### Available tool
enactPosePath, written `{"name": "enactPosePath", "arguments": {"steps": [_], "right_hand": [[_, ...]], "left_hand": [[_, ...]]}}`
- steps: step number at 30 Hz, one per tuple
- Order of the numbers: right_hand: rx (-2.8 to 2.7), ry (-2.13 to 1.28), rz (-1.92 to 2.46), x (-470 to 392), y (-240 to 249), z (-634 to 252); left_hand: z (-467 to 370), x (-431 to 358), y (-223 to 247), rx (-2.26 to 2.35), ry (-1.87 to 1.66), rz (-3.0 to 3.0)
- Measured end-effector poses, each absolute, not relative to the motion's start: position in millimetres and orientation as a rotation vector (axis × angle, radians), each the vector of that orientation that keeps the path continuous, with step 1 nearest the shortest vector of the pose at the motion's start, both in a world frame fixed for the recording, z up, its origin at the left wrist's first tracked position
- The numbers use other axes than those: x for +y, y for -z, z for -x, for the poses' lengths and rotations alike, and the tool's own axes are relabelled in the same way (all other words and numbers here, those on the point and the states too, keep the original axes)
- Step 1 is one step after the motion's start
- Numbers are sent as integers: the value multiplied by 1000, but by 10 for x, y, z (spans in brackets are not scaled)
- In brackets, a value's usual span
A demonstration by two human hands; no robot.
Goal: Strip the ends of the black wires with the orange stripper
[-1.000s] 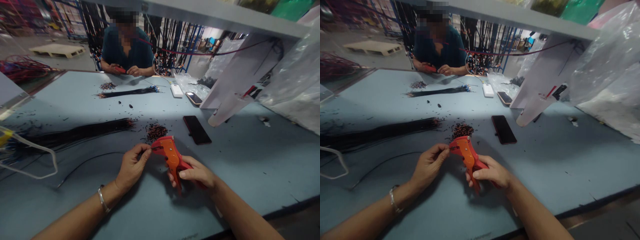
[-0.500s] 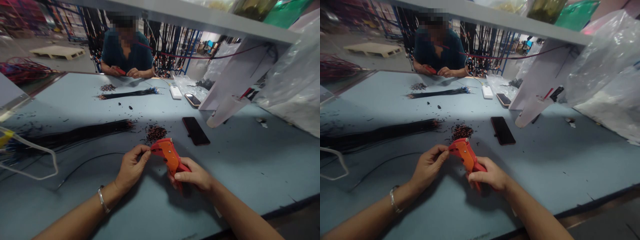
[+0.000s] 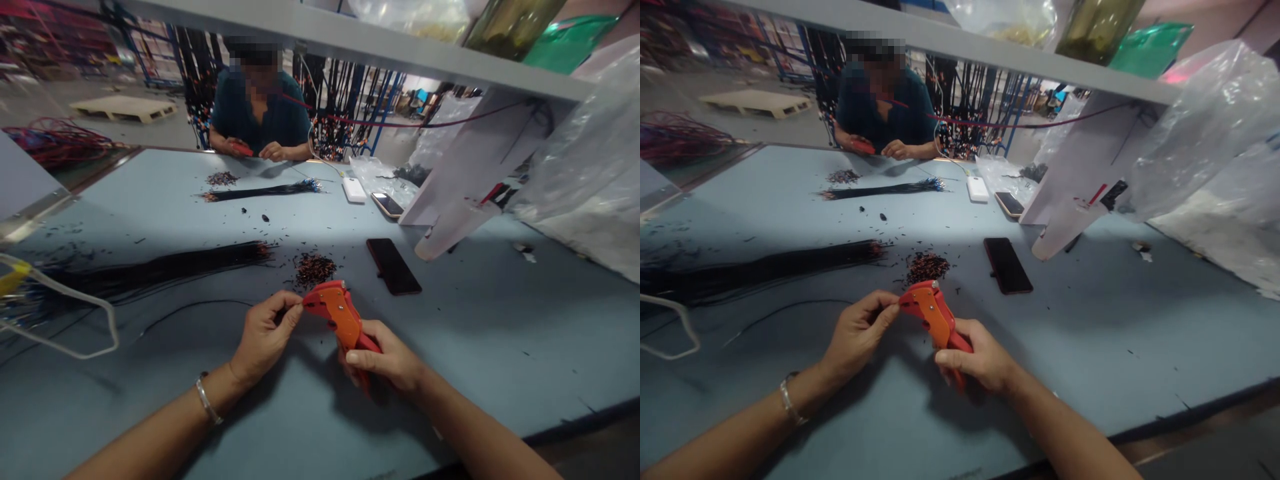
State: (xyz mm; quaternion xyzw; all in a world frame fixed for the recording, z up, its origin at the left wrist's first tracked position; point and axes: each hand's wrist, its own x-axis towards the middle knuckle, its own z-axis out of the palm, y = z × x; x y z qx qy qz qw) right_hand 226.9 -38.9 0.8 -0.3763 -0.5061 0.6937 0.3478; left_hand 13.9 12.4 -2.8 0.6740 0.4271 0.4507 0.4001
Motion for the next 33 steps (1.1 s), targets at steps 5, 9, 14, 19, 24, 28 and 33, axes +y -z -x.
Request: {"name": "enactPosePath", "arguments": {"steps": [5, 9, 14, 19, 24, 28, 33], "right_hand": [[-1324, -1783, 1003, -403, -26, -2240], [-1308, -1788, 1013, -404, -40, -2237], [-1238, -1750, 1060, -404, -7, -2217], [-1184, -1792, 1008, -399, 27, -2221], [-949, -1764, 955, -337, -31, -2341], [-1004, -1774, 918, -291, -73, -2410], [-1146, -1820, 937, -310, -93, -2385]], "left_hand": [[-142, 134, 17, 1081, -1138, -1699], [-134, 132, 44, 1087, -1135, -1689], [-144, 133, 54, 1095, -1124, -1684], [-154, 158, 62, 1135, -1142, -1680], [-151, 182, 50, 1202, -1155, -1670], [-151, 192, 43, 1228, -1156, -1660], [-143, 197, 49, 1263, -1131, -1630]]}}
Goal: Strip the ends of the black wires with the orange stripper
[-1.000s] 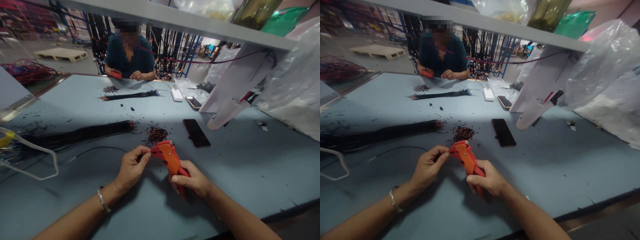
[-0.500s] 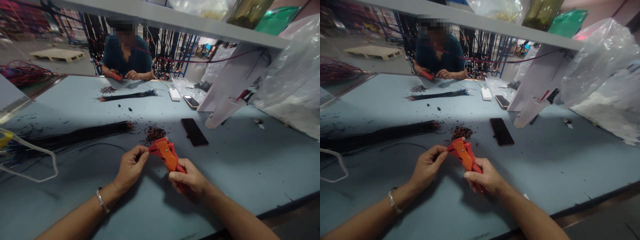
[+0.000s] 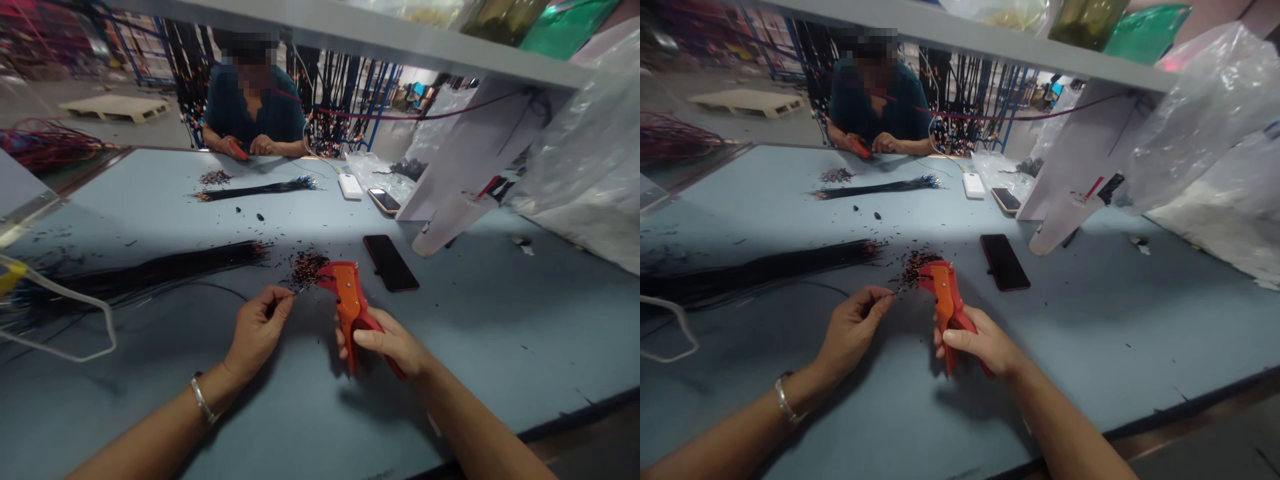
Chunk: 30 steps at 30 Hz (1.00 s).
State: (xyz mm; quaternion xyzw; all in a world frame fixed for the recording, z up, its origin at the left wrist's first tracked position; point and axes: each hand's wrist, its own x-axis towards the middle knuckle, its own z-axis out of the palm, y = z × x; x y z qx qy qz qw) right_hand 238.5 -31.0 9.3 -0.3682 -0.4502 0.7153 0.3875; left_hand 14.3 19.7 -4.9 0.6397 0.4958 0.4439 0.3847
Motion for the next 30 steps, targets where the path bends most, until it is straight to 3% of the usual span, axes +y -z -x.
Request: {"name": "enactPosePath", "arguments": {"steps": [8, 11, 16, 19, 30], "right_hand": [[-1378, -1715, 987, -316, -175, -2324], [-1676, -1366, 1145, -334, -251, -2269], [-2050, -479, 1355, -365, -241, -2123], [-2148, -204, 1341, -346, -157, -2077], [-2196, -68, 1321, -295, -75, -2080]], "left_hand": [[-206, 186, -10, 1243, -1046, -1623], [-217, 183, -14, 1238, -1010, -1617], [-227, 162, -28, 1065, -1030, -1463], [-244, 140, -48, 981, -1042, -1386], [-245, 129, -24, 949, -990, -1392]]}}
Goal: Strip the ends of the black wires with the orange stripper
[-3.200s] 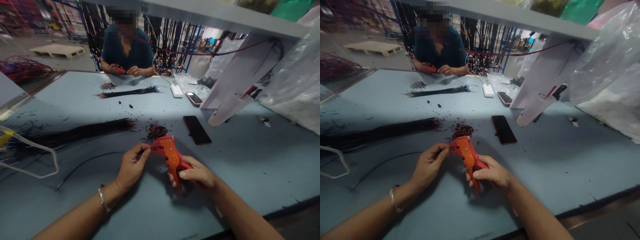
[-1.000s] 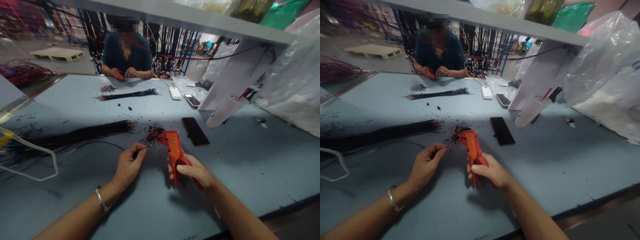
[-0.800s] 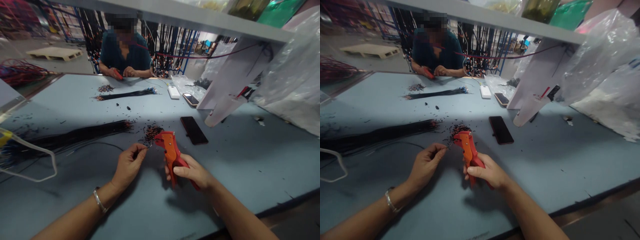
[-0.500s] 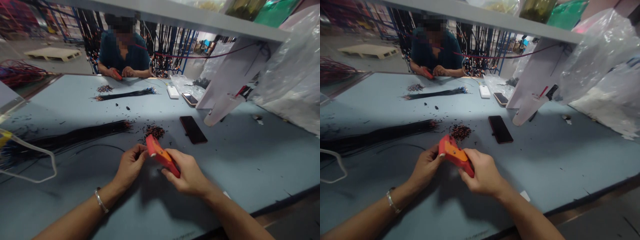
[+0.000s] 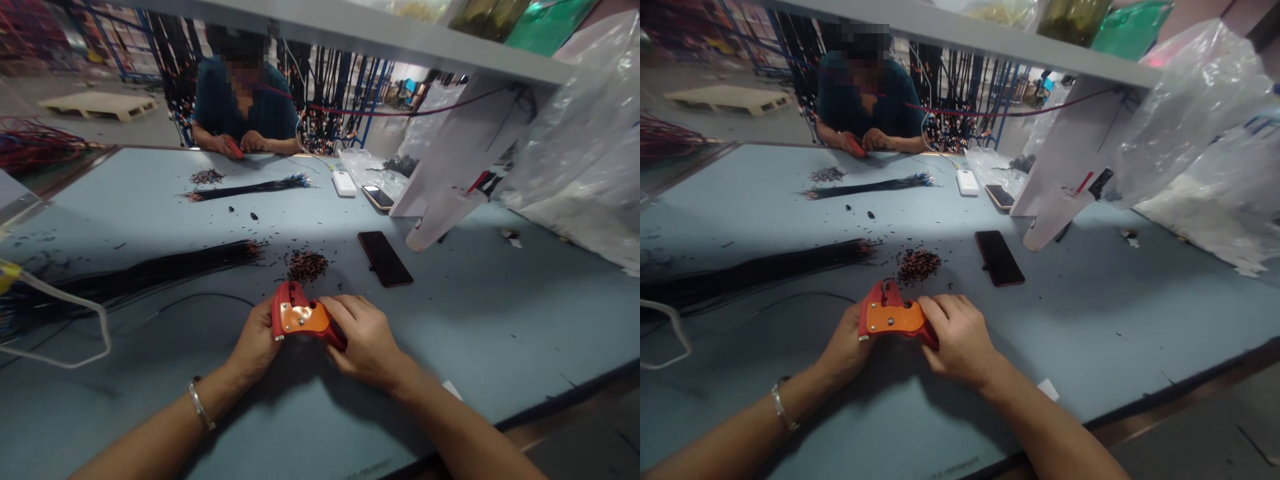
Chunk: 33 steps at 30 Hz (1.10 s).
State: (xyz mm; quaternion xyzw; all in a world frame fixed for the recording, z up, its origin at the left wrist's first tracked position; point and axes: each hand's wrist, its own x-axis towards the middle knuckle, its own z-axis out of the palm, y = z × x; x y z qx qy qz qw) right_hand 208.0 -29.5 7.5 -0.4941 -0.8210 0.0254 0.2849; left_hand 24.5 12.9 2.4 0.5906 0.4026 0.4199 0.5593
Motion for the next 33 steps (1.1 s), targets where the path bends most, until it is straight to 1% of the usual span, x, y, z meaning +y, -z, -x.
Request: {"name": "enactPosePath", "arguments": {"steps": [7, 17, 25, 27, 29, 31, 33], "right_hand": [[-2214, -110, 1338, -283, -71, -2079], [-2249, 4, 1391, -268, -53, -2065], [-2247, -40, 1406, -267, 2, -2083], [-2201, -149, 1422, -258, -24, -2081], [-2089, -358, 1442, -245, -92, -2088], [-1911, -696, 1441, -236, -174, -2113], [-1659, -1212, 1315, -236, -224, -2153]], "left_hand": [[-235, 129, -49, 945, -988, -1466], [-244, 131, -74, 916, -981, -1450], [-259, 137, -56, 991, -923, -1419], [-258, 136, -33, 976, -940, -1417], [-246, 137, -15, 991, -971, -1459], [-226, 144, -5, 1078, -1017, -1541], [-205, 159, 3, 1201, -1072, -1619]]}}
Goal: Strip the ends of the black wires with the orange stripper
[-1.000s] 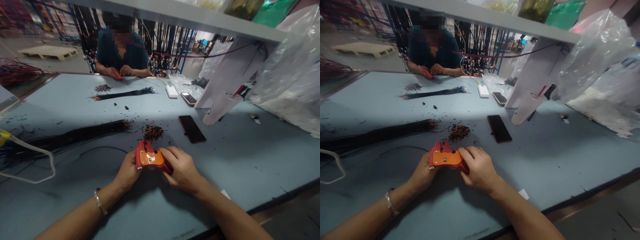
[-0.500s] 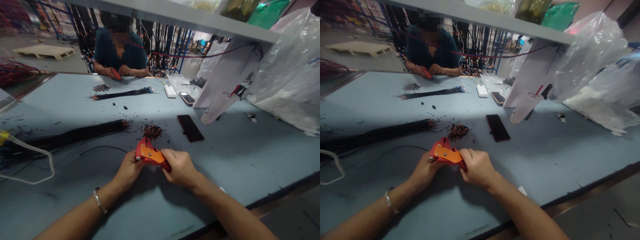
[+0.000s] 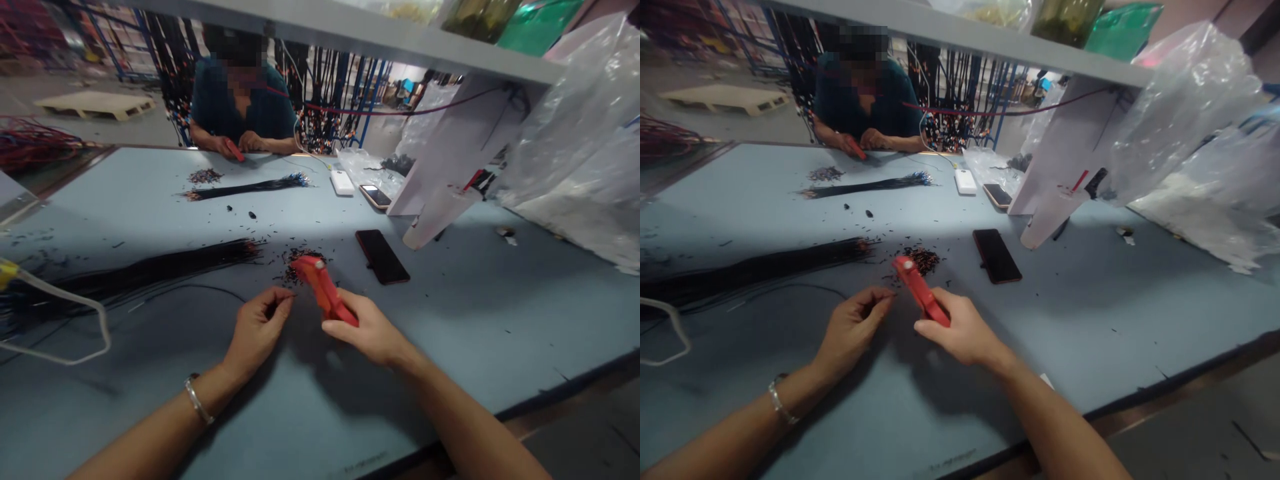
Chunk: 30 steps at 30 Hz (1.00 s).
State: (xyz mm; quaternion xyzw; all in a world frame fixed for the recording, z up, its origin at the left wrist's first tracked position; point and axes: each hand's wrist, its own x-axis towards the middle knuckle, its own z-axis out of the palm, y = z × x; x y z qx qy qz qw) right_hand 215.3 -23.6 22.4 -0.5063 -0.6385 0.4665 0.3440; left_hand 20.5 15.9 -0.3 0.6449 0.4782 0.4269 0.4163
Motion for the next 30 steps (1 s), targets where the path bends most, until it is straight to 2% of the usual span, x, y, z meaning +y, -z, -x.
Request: {"name": "enactPosePath", "arguments": {"steps": [2, 5, 10, 15, 27, 30], "right_hand": [[-1300, -1670, 1072, -245, -215, -2194], [-856, -1923, 855, -265, -118, -2239], [-594, -1913, 831, -265, -22, -2304], [-691, -1858, 735, -284, -109, -2373], [-867, -2289, 712, -448, -103, -2213], [-1021, -2278, 815, -457, -173, -2250]], "left_hand": [[-190, 182, 14, 1275, -1131, -1662], [-182, 215, 39, 1306, -1166, -1693], [-176, 225, 37, 1344, -1122, -1628], [-159, 229, -7, 1479, -1163, -1601], [-151, 230, 50, 1479, -1203, -1604], [-156, 232, 57, 1461, -1216, -1599]]}}
